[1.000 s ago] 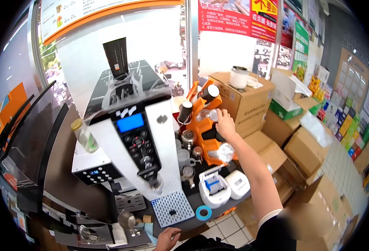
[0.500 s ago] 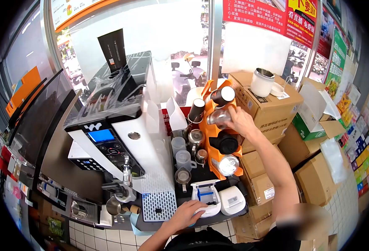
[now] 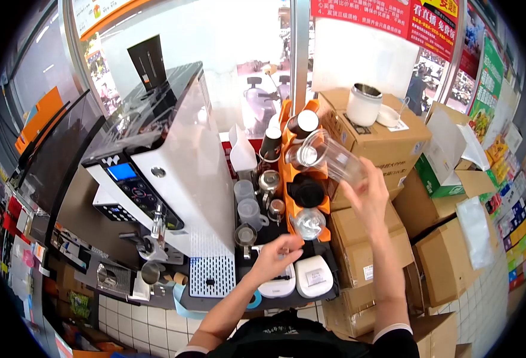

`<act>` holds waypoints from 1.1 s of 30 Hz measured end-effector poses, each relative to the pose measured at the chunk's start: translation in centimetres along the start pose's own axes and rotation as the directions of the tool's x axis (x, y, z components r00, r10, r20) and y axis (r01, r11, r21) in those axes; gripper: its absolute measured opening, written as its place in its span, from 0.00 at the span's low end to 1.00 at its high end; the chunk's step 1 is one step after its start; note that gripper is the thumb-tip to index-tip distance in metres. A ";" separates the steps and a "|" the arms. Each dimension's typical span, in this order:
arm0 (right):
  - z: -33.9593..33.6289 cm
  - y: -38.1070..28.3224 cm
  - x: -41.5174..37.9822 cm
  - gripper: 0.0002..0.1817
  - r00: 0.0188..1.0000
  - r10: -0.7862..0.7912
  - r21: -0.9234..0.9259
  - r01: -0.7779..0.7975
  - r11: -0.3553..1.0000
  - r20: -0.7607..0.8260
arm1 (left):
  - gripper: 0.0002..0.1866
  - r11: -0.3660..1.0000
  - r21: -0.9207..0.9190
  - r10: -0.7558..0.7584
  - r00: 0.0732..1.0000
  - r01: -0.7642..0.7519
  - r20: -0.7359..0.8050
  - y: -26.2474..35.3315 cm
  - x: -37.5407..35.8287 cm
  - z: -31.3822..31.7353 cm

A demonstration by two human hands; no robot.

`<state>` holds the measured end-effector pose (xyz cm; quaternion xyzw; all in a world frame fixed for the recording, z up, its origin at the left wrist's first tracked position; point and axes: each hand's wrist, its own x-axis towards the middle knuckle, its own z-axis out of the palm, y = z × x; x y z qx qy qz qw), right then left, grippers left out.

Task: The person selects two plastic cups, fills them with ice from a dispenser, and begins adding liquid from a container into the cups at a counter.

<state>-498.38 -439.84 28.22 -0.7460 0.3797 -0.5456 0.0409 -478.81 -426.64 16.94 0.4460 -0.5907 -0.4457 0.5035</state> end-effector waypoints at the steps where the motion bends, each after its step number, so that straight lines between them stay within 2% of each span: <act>1: -0.2 -0.3 -2.0 0.29 0.996 0.008 0.073 -0.002 0.997 -0.085 | 0.27 0.981 -0.193 0.025 1.000 -0.027 -0.014 1.0 0.8 0.6; 2: -0.1 -1.9 -4.2 0.29 0.998 0.012 0.148 -0.003 0.989 -0.060 | 0.33 0.924 -0.378 0.047 0.998 -0.056 -0.033 1.9 1.6 1.2; 3: 0.3 -2.5 -7.2 0.30 0.998 -0.036 0.177 0.027 0.984 0.044 | 0.36 0.812 -0.584 -0.055 0.994 -0.008 -0.090 2.0 2.5 1.7; 4: 1.3 -3.4 -10.4 0.32 0.979 0.064 0.305 -0.122 0.944 0.193 | 0.39 0.652 -0.758 -0.168 0.978 0.017 -0.123 2.0 2.9 2.1; 5: 1.6 -3.8 -11.9 0.36 0.953 -0.099 0.337 -0.003 0.941 0.286 | 0.40 0.582 -0.808 -0.082 0.982 -0.090 -0.169 2.2 2.5 2.2; 6: 1.7 -3.1 -13.2 0.39 0.886 -0.075 0.407 -0.133 0.904 0.457 | 0.39 0.629 -0.777 -0.231 0.950 -0.017 -0.208 2.4 2.0 1.5; 8: 3.2 -0.3 -13.9 0.39 0.948 0.027 0.177 -0.087 0.980 0.317 | 0.36 0.580 -0.798 -0.150 0.942 -0.162 -0.300 1.1 0.3 0.1; 9: 4.1 0.9 -13.6 0.38 0.953 0.166 0.044 -0.183 0.982 0.252 | 0.38 0.624 -0.758 -0.164 0.917 -0.190 -0.365 0.9 -0.5 -0.4; 10: 5.3 2.4 -12.8 0.38 0.960 0.159 -0.140 -0.129 0.982 0.231 | 0.37 0.687 -0.701 -0.193 0.882 -0.192 -0.431 1.2 -1.1 -0.7; 12: 7.2 2.8 -12.7 0.39 0.922 0.197 -0.367 -0.065 0.928 0.333 | 0.35 0.727 -0.653 -0.199 0.844 -0.213 -0.497 1.0 -2.1 -1.1; 16: 6.8 1.7 -11.7 0.38 0.935 0.257 -0.410 -0.141 0.901 0.245 | 0.35 0.791 -0.587 -0.200 0.833 -0.174 -0.516 0.3 -4.2 -1.5; 18: 6.6 2.4 -10.3 0.37 0.978 0.152 -0.377 -0.089 0.922 0.140 | 0.36 0.810 -0.562 -0.201 0.820 -0.169 -0.536 0.2 -5.6 -1.1; 20: 6.7 3.0 -8.3 0.37 0.981 0.120 -0.359 -0.058 0.931 0.153 | 0.35 0.788 -0.592 -0.229 0.815 -0.165 -0.533 -0.2 -6.4 -0.7; 22: 7.4 3.5 -6.7 0.37 0.985 0.042 -0.310 0.012 0.951 0.167 | 0.39 0.819 -0.564 -0.268 0.801 -0.102 -0.535 -0.9 -7.2 -0.2; 26: 7.6 3.5 -3.4 0.36 0.985 -0.033 -0.259 0.077 0.963 0.170 | 0.38 0.847 -0.515 -0.206 0.815 -0.129 -0.542 -1.9 -8.4 0.3; 31: 8.9 3.5 1.0 0.34 0.986 -0.113 -0.236 0.140 0.962 0.122 | 0.39 0.871 -0.483 -0.230 0.793 -0.092 -0.565 -1.3 -9.4 0.3; 33: 10.5 4.1 2.3 0.34 0.974 -0.148 -0.247 0.188 0.951 0.172 | 0.39 0.866 -0.490 -0.232 0.790 -0.097 -0.567 -1.5 -9.6 0.2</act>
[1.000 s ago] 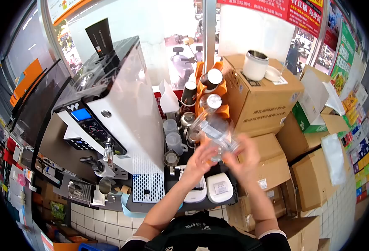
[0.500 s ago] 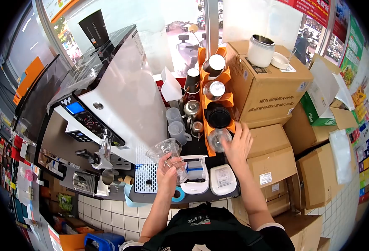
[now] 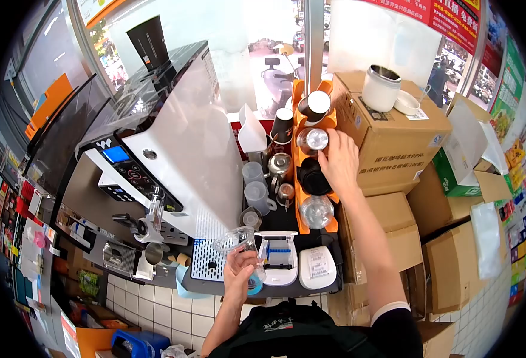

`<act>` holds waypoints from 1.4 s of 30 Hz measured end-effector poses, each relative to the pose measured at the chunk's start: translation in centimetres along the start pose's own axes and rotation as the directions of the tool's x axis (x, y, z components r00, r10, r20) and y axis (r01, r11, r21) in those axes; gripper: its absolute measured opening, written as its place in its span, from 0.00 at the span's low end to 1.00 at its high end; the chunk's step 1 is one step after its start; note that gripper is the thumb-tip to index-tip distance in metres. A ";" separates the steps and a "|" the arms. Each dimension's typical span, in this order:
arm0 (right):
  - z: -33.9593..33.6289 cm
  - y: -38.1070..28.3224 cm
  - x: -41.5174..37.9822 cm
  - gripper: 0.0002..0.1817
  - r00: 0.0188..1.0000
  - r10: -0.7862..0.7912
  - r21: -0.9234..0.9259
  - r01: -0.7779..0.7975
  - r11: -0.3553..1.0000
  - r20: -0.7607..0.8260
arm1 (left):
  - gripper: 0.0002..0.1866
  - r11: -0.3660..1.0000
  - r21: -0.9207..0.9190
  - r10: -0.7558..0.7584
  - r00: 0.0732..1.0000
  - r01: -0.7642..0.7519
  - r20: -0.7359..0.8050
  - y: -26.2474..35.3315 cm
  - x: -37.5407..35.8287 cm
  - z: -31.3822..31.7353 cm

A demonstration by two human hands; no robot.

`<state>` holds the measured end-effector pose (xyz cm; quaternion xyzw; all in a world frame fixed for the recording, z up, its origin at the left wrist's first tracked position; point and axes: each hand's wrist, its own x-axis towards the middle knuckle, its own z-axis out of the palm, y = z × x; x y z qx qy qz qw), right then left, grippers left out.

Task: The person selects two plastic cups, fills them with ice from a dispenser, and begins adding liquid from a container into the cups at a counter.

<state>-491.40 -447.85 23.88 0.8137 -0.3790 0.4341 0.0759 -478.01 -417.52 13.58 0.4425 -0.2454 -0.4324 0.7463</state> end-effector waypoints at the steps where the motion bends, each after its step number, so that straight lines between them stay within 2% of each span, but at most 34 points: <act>1: 0.9 0.2 0.4 0.34 0.998 -0.040 -0.019 0.041 0.999 0.039 | 0.40 1.000 -0.006 -0.005 1.000 0.005 0.000 -0.1 -0.3 -0.2; 3: 3.4 0.9 1.3 0.26 0.979 -0.202 -0.139 0.197 0.970 -0.021 | 0.40 1.000 0.026 -0.014 1.000 0.014 -0.003 -0.2 -0.5 -0.5; 5: 6.8 3.1 1.5 0.23 0.969 -0.212 -0.255 0.239 0.937 0.127 | 0.41 0.999 0.044 -0.003 1.000 0.004 -0.015 0.1 -0.8 -0.2; 6: 6.4 3.0 2.4 0.21 0.954 -0.100 -0.266 0.179 0.947 0.283 | 0.41 0.998 0.060 -0.003 1.000 0.003 0.003 0.3 -0.9 -0.4; 7: 4.7 2.4 3.0 0.23 0.945 -0.106 -0.214 0.178 0.960 0.309 | 0.41 0.998 0.059 -0.006 1.000 0.006 -0.001 0.2 -0.9 -0.7; 9: 3.3 1.9 3.4 0.27 0.970 -0.028 -0.162 0.069 0.984 0.241 | 0.40 0.997 0.078 0.006 0.999 -0.004 -0.032 0.2 -1.1 -1.1; 11: 3.0 1.6 3.4 0.28 0.905 0.035 -0.253 0.081 0.964 0.424 | 0.39 0.998 0.058 0.007 0.999 -0.005 -0.047 -0.2 -0.9 -1.2; 12: 3.2 2.3 3.3 0.29 0.946 -0.055 -0.270 0.147 0.952 0.320 | 0.39 0.999 0.040 -0.014 0.998 0.016 -0.056 -0.2 -1.1 -1.5; 13: 2.8 2.7 3.5 0.30 0.978 -0.063 -0.216 0.106 0.971 0.199 | 0.38 1.000 0.017 -0.017 0.998 0.018 -0.061 -0.1 -0.7 -1.6; 15: 2.5 2.5 3.3 0.30 0.959 -0.014 -0.236 0.084 0.968 0.282 | 0.37 1.000 0.007 -0.009 0.998 0.009 -0.058 -0.1 -0.3 -1.3; 17: 1.7 2.3 3.4 0.28 0.967 -0.112 -0.225 0.164 0.960 0.228 | 0.37 1.000 0.017 -0.013 0.999 0.013 -0.044 0.1 -0.2 -1.2; 18: 0.9 2.3 3.6 0.28 0.979 -0.172 -0.152 0.188 0.970 0.113 | 0.38 1.000 0.022 -0.015 0.999 0.015 -0.031 0.1 -0.1 -1.2; 19: 0.8 2.4 3.4 0.28 0.977 -0.179 -0.154 0.196 0.969 0.115 | 0.38 1.000 0.015 -0.013 0.999 0.013 -0.034 -0.1 0.0 -1.0; 21: 0.7 2.5 2.3 0.28 0.953 -0.104 -0.162 0.154 0.975 0.283 | 0.39 1.000 0.019 -0.024 0.999 0.025 -0.027 0.0 -0.2 -0.9; 22: 0.0 2.2 2.4 0.28 0.967 -0.139 -0.122 0.168 0.978 0.211 | 0.39 1.000 0.019 -0.019 0.999 0.020 -0.028 0.2 0.1 -1.0; 23: -0.4 2.0 3.1 0.28 0.967 -0.150 -0.119 0.177 0.977 0.206 | 0.38 1.000 -0.003 -0.011 1.000 0.011 -0.022 0.3 0.5 -1.0; 27: -2.4 1.5 1.9 0.27 0.961 -0.109 -0.143 0.149 0.978 0.253 | 0.37 0.998 -0.042 -0.057 0.998 0.056 -0.027 0.3 -0.3 -1.2; 29: -3.9 0.8 1.7 0.26 0.987 -0.118 -0.100 0.129 0.987 0.110 | 0.42 0.999 0.016 -0.043 0.999 0.043 -0.015 0.2 -0.6 -1.4; 30: -3.6 1.3 1.3 0.27 0.972 -0.106 -0.141 0.137 0.981 0.209 | 0.42 0.998 0.032 -0.056 0.998 0.056 -0.015 0.3 -0.7 -1.4; 31: -3.7 1.6 0.9 0.30 0.979 -0.134 -0.057 0.144 0.988 0.151 | 0.42 0.999 0.016 -0.050 0.998 0.050 -0.026 0.5 -0.9 -1.0; 33: -4.5 1.1 0.4 0.31 0.994 -0.108 -0.038 0.109 0.993 0.028 | 0.42 0.998 0.042 -0.050 0.999 0.050 -0.008 0.5 -1.2 -1.2; 37: -5.3 1.6 0.0 0.29 0.986 -0.162 -0.016 0.163 0.986 0.044 | 0.43 0.998 0.040 -0.048 0.999 0.048 -0.013 0.8 -1.5 -1.3; 39: -7.1 0.8 -1.8 0.29 1.000 -0.014 0.008 0.013 1.000 0.017 | 0.43 0.996 0.048 -0.071 0.997 0.072 -0.024 1.1 -2.7 -1.8; 40: -8.1 0.4 -2.8 0.30 0.997 -0.030 0.048 0.033 0.998 -0.068 | 0.44 0.995 0.043 -0.084 0.996 0.085 -0.034 1.3 -3.1 -2.2; 42: -10.4 -1.0 -5.6 0.28 0.978 0.168 0.233 -0.137 0.963 -0.121 | 0.45 0.996 0.043 -0.077 0.997 0.078 -0.018 1.8 -3.8 -3.0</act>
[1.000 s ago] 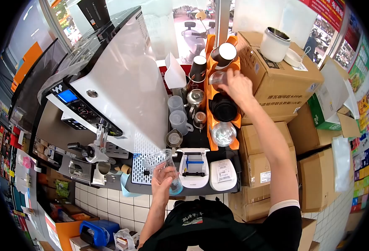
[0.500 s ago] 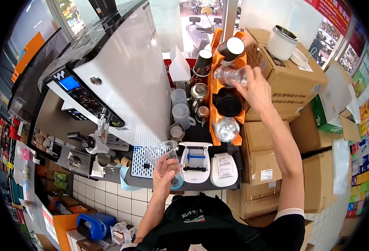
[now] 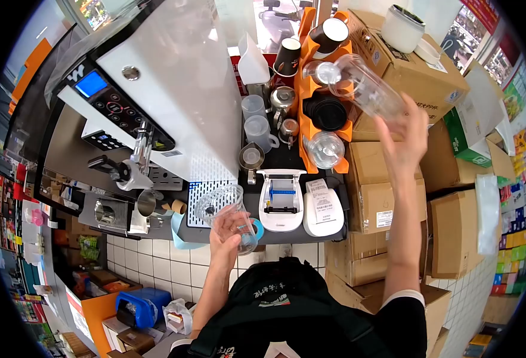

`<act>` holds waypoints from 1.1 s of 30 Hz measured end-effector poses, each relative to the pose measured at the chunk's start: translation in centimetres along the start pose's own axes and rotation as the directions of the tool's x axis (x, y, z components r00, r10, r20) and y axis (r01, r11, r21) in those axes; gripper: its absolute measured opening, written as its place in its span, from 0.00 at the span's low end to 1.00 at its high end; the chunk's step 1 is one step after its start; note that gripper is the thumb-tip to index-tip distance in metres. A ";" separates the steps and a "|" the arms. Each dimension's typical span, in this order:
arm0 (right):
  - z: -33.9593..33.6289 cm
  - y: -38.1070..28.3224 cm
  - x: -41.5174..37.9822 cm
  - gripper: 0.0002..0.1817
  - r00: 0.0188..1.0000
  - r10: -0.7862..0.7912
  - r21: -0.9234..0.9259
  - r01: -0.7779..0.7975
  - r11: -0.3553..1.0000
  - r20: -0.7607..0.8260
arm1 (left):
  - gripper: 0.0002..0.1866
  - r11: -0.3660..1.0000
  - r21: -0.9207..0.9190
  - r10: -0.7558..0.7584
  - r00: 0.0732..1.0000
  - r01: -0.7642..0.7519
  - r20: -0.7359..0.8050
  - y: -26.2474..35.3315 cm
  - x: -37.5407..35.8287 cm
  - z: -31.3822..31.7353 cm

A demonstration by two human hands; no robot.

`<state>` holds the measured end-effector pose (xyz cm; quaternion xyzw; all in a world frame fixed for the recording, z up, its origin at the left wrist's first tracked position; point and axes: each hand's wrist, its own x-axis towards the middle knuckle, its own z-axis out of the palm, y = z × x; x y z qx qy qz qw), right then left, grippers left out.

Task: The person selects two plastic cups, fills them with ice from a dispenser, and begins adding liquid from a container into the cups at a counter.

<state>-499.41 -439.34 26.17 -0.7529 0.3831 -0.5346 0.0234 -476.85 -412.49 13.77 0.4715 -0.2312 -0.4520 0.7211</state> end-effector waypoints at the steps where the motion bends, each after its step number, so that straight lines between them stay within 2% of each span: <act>1: -0.7 -0.8 -1.7 0.26 0.987 0.153 0.283 -0.132 0.950 -0.054 | 0.46 1.000 0.004 -0.010 1.000 0.010 0.012 0.3 -0.6 -0.6; 2: -1.1 -1.5 -3.7 0.24 0.948 0.310 0.548 -0.227 0.805 -0.064 | 0.47 0.999 0.015 -0.050 0.998 0.049 0.046 0.8 -1.1 -1.2; 4: -2.3 -3.5 -8.4 0.21 0.823 0.547 0.806 -0.424 0.413 0.153 | 0.48 1.000 0.002 -0.027 0.993 0.027 0.112 0.9 -2.2 -2.2; 5: -2.0 -4.0 -11.9 0.21 0.800 0.502 0.846 -0.485 0.220 0.328 | 0.49 1.000 -0.009 -0.011 0.985 0.013 0.170 1.0 -2.8 -2.8; 6: -1.8 -6.4 -14.9 0.21 0.715 0.539 0.733 -0.637 0.238 0.446 | 0.51 0.999 -0.010 -0.041 0.968 0.045 0.249 1.2 -3.5 -3.6; 7: -1.3 -9.3 -17.6 0.22 0.720 0.449 0.772 -0.629 0.097 0.530 | 0.51 0.997 -0.027 -0.061 0.958 0.071 0.281 1.9 -4.4 -3.8; 8: -1.1 -10.9 -20.7 0.24 0.632 0.267 0.685 -0.690 -0.234 0.728 | 0.50 0.996 -0.059 -0.050 0.947 0.073 0.318 1.9 -5.3 -4.7; 9: -0.1 -13.2 -23.9 0.26 0.489 0.278 0.562 -0.721 -0.405 0.827 | 0.50 0.993 -0.087 -0.040 0.936 0.075 0.351 2.0 -6.6 -6.1; 11: 2.2 -17.3 -27.9 0.27 0.322 0.126 0.329 -0.724 -0.606 0.938 | 0.48 0.986 -0.137 -0.037 0.931 0.092 0.364 2.8 -8.9 -9.1; 13: 4.3 -22.0 -29.7 0.34 0.249 -0.109 0.158 -0.839 -0.521 0.962 | 0.49 0.971 -0.219 -0.016 0.934 0.100 0.357 3.8 -11.9 -13.1; 14: 5.5 -24.3 -30.7 0.34 0.234 -0.150 0.125 -0.846 -0.519 0.960 | 0.48 0.966 -0.237 -0.016 0.943 0.100 0.332 4.6 -13.6 -15.4; 16: 8.3 -28.7 -32.6 0.43 0.305 -0.367 0.271 -0.952 -0.143 0.879 | 0.48 0.979 -0.204 0.045 0.958 0.015 0.285 5.9 -16.5 -20.7; 17: 9.5 -30.9 -33.5 0.43 0.268 -0.415 0.236 -0.963 -0.127 0.870 | 0.47 0.984 -0.172 0.085 0.960 -0.039 0.266 6.5 -18.3 -22.8; 19: 11.8 -36.3 -35.6 0.47 0.275 -0.499 0.203 -0.960 -0.194 0.822 | 0.47 0.982 -0.161 0.126 0.976 -0.097 0.180 8.5 -21.3 -26.8; 20: 12.5 -38.5 -36.3 0.47 0.190 -0.498 0.117 -0.978 -0.173 0.846 | 0.48 0.979 -0.145 0.155 0.984 -0.142 0.083 9.2 -22.6 -28.4; 21: 13.0 -40.9 -37.0 0.47 0.164 -0.537 0.090 -0.983 -0.162 0.827 | 0.49 0.975 -0.124 0.185 0.983 -0.184 -0.007 10.1 -23.9 -29.9; 24: 15.4 -46.3 -38.9 0.45 0.192 -0.546 0.173 -0.981 -0.087 0.815 | 0.49 0.947 -0.215 0.192 0.955 -0.241 -0.224 12.7 -26.7 -33.4; 26: 17.5 -48.4 -39.9 0.45 0.151 -0.586 0.178 -0.984 -0.011 0.796 | 0.48 0.931 -0.221 0.191 0.905 -0.289 -0.379 13.1 -27.6 -36.8; 28: 20.6 -50.2 -41.0 0.46 0.144 -0.609 0.287 -0.947 0.143 0.780 | 0.48 0.932 -0.166 0.229 0.878 -0.323 -0.420 13.5 -27.9 -40.6; 31: 25.1 -52.9 -42.5 0.47 0.069 -0.600 0.237 -0.949 0.206 0.797 | 0.48 0.937 -0.109 0.246 0.850 -0.331 -0.466 14.0 -26.7 -45.5; 33: 28.8 -55.6 -43.4 0.49 0.044 -0.620 0.220 -0.952 0.211 0.783 | 0.48 0.966 -0.051 0.198 0.856 -0.252 -0.478 15.2 -25.1 -49.0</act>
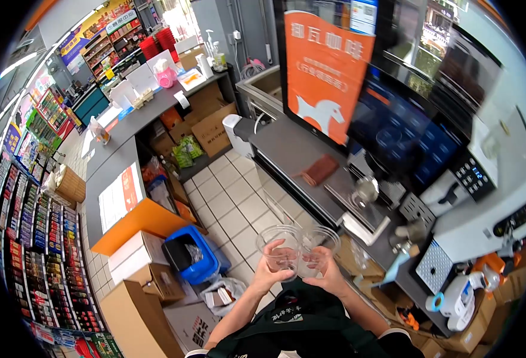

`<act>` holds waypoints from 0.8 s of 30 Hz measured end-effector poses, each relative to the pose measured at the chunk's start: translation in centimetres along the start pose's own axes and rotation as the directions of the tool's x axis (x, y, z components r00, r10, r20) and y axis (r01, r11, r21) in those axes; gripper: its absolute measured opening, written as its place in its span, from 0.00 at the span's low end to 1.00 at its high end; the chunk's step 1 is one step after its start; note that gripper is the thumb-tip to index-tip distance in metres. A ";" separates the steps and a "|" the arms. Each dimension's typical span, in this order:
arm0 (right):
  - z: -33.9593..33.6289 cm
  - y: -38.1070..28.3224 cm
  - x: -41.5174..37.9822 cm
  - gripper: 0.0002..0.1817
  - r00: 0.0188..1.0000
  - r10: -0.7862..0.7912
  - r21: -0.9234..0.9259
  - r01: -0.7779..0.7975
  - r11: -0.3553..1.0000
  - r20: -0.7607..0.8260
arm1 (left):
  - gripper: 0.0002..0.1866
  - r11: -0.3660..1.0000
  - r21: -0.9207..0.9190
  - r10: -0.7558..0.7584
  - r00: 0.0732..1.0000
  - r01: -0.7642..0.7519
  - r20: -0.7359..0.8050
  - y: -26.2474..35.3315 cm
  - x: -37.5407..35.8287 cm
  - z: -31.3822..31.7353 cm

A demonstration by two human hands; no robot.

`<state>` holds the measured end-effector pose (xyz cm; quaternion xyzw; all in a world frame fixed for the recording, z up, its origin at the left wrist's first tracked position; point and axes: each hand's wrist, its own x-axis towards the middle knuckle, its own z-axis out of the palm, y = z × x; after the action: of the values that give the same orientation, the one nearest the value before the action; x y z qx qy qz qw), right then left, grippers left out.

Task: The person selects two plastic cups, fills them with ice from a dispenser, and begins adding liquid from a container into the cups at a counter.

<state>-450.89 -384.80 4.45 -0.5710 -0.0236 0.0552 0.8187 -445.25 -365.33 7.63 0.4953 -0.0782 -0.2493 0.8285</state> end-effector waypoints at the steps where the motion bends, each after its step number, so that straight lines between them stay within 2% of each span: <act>1: 0.2 0.6 2.5 0.50 1.000 -0.017 -0.040 0.017 0.999 -0.022 | 0.47 0.999 0.047 -0.008 1.000 0.008 0.008 0.6 1.7 -1.3; 2: 0.3 1.2 4.9 0.50 0.998 -0.034 -0.077 0.031 0.997 -0.044 | 0.47 0.999 0.054 -0.004 1.000 0.004 0.001 1.1 3.6 -2.7; 5: 0.3 2.6 13.5 0.52 0.995 -0.086 -0.116 0.080 0.990 -0.051 | 0.45 0.958 0.284 0.051 0.996 -0.028 -0.074 3.7 9.4 -7.0; 6: 0.5 3.0 15.9 0.52 0.992 -0.109 -0.135 0.099 0.986 -0.064 | 0.45 0.955 0.295 0.040 0.997 -0.017 -0.073 5.2 11.3 -8.6; 7: 1.0 2.6 18.5 0.52 0.982 -0.168 -0.183 0.150 0.972 -0.089 | 0.46 0.907 0.419 0.081 0.995 -0.049 -0.060 6.5 13.4 -9.9; 8: 1.4 1.6 20.6 0.52 0.982 -0.162 -0.186 0.142 0.972 -0.095 | 0.46 0.846 0.527 0.121 0.992 -0.081 -0.043 7.7 15.1 -10.9; 10: 1.9 -0.7 24.2 0.51 0.996 -0.055 -0.259 0.036 0.965 -0.066 | 0.47 0.852 0.520 0.114 0.991 -0.062 -0.068 10.0 18.0 -12.5; 12: 2.2 -1.3 27.2 0.51 0.998 -0.045 -0.264 0.030 0.964 -0.051 | 0.46 0.798 0.590 0.178 0.983 -0.126 -0.032 12.0 20.4 -13.9; 14: 2.3 -1.0 30.4 0.50 0.999 -0.022 -0.247 0.010 0.969 -0.045 | 0.45 0.807 0.578 0.189 0.980 -0.122 -0.058 12.4 22.4 -15.8; 17: 2.7 0.9 34.7 0.45 0.992 -0.017 -0.130 0.001 0.992 -0.121 | 0.45 0.845 0.525 0.126 0.992 -0.098 -0.017 13.3 25.4 -18.9; 18: 3.0 1.8 36.2 0.44 0.990 -0.008 -0.107 -0.007 0.994 -0.140 | 0.45 0.841 0.529 0.155 0.987 -0.112 -0.039 13.5 26.4 -20.4; 20: 4.0 4.1 39.5 0.43 0.994 0.007 -0.076 -0.015 0.997 -0.113 | 0.45 0.895 0.444 0.076 0.996 -0.045 -0.053 13.9 28.4 -24.0; 24: 7.9 7.6 49.2 0.41 0.993 0.080 -0.070 -0.086 0.994 -0.091 | 0.44 0.909 0.417 0.060 0.987 0.009 -0.152 18.2 32.1 -32.7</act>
<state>-403.35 -369.09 -1.13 -0.6032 0.0341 0.0632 0.7944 -399.08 -348.48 3.27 0.6777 -0.0688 -0.1751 0.7109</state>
